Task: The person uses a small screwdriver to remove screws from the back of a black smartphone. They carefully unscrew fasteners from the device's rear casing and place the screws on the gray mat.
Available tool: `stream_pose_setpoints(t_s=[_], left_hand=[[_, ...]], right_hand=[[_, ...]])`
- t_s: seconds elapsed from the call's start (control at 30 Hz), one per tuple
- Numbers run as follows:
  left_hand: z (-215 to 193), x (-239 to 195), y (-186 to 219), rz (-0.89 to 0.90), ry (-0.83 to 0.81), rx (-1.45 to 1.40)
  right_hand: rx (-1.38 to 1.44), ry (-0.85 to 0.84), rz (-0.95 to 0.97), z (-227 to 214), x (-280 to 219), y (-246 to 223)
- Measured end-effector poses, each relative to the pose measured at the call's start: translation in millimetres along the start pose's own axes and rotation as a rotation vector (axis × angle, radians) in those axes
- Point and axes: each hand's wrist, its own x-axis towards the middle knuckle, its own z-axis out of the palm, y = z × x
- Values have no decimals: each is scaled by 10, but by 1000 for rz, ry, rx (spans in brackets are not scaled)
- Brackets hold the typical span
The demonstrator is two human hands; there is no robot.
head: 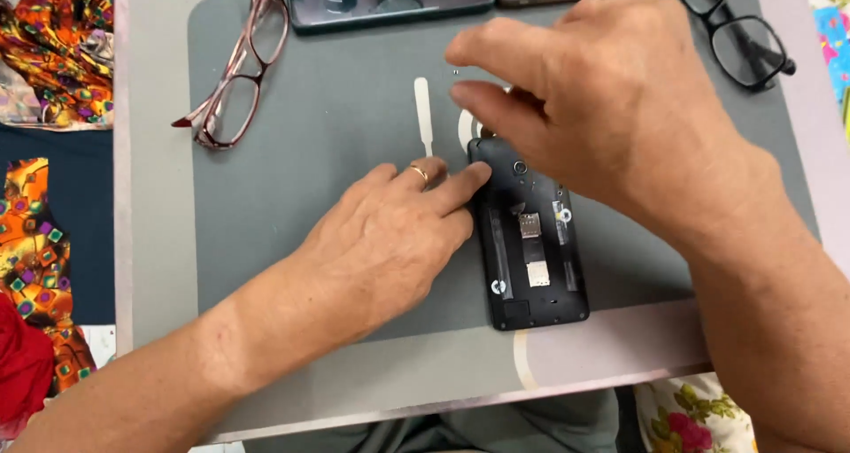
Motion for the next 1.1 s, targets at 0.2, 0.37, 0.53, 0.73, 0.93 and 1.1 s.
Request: stream_pose_setpoints(t_s=[0.2, 0.37, 0.53, 0.73, 0.93, 1.1], left_hand=[[-16, -1, -1, -8, -31, -27], [-23, -4, -8, 18, -7, 12], [-29, -4, -7, 14, -8, 30], [-76, 3, -6, 19, -40, 43], [-51, -5, -15, 14, -58, 50], [-51, -5, -13, 15, -53, 50]], right_hand=[[111, -35, -37, -126, 56, -79], [72, -45, -2, -32, 9, -1], [-88, -56, -31, -18, -62, 0], [-126, -56, 31, 32, -115, 6], [-173, -35, -3, 37, -111, -1], [-192, -35, -2, 42, -132, -4]])
